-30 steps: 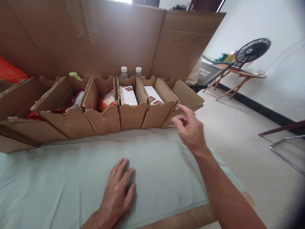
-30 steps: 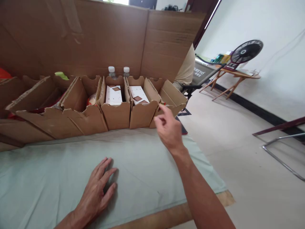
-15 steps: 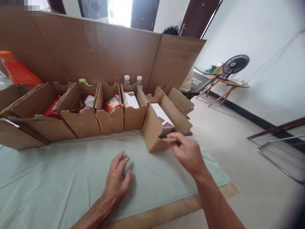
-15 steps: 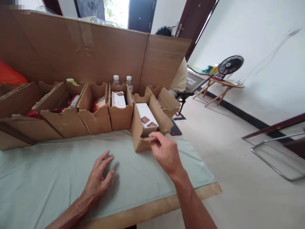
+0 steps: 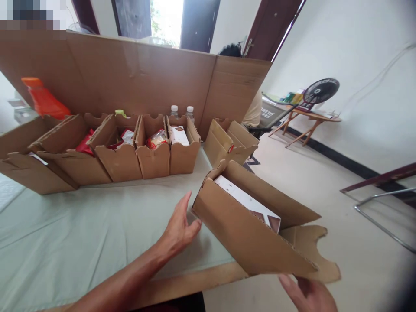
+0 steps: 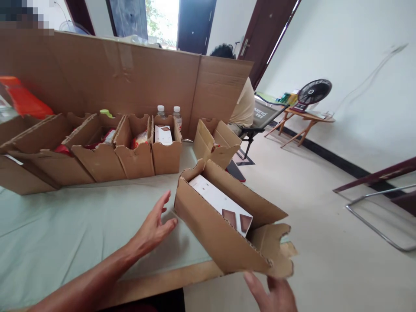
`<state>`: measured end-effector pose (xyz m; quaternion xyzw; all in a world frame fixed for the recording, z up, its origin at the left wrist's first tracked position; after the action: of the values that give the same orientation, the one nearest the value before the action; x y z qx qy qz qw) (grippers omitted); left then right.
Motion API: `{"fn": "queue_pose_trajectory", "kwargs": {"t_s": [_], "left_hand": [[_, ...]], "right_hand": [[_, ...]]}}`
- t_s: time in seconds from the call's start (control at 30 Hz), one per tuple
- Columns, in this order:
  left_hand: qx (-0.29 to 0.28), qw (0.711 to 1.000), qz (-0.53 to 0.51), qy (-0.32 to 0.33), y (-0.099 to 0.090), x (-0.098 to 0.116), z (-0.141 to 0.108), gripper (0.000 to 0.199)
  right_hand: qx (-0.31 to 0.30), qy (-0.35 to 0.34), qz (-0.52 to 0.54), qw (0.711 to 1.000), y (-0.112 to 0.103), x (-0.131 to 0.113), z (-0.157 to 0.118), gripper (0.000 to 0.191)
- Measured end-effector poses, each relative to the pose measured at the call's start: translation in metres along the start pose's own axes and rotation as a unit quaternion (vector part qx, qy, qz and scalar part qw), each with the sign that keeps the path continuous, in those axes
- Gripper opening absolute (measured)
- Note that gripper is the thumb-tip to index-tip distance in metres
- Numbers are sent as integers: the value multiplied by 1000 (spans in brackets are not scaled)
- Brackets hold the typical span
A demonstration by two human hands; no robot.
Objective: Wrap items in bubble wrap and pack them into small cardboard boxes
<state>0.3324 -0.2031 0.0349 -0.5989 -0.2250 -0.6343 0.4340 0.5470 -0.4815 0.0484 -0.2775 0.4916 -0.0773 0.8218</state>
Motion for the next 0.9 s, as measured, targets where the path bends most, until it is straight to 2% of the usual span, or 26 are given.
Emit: {"fn": "queue_pose_trajectory", "kwargs": {"t_s": [0.1, 0.17, 0.23, 0.37, 0.47, 0.53, 0.63, 0.77, 0.83, 0.9], "left_hand": [[-11, 998, -58, -10, 6, 2, 11, 79], [22, 997, -78, -16, -5, -3, 3, 73], [88, 993, -75, -27, -32, -12, -14, 66], [226, 970, -64, -64, -105, -24, -43, 60], [295, 950, -40, -90, -151, -28, -45, 60], [318, 943, -26, -91, -168, -31, -40, 61], [335, 938, -16, -81, -172, -42, -34, 65], [346, 936, 8, -65, -163, -55, -32, 69], [340, 938, 10, -64, -161, -58, -33, 69], [337, 939, -1, -73, -162, -62, -33, 67]], "right_hand": [[-58, -47, -18, 997, 32, -35, 11, 44], [-113, -69, 8, 991, 55, -59, 21, 40], [-176, -85, 46, 980, 83, -82, 30, 38], [-292, -111, 138, 940, 158, -130, 41, 39], [-353, -117, 209, 905, 212, -165, 41, 47], [-361, -118, 241, 893, 237, -179, 38, 52], [-332, -108, 234, 907, 259, -176, 29, 52], [-316, -108, 151, 930, 275, -144, 18, 43], [-313, -131, 115, 934, 272, -133, 20, 45], [-289, -168, 111, 936, 253, -135, 30, 51]]}}
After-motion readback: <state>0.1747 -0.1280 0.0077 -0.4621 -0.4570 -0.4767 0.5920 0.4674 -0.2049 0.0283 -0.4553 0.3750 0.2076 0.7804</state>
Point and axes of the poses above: each hand's wrist, its own z-axis towards the middle knuckle, its own y-axis out of the palm, x = y × z, the point moved 5 cm from there along z, towards the middle knuckle, and after that the axes turned 8 degrees about x, right-handed, at the moved point
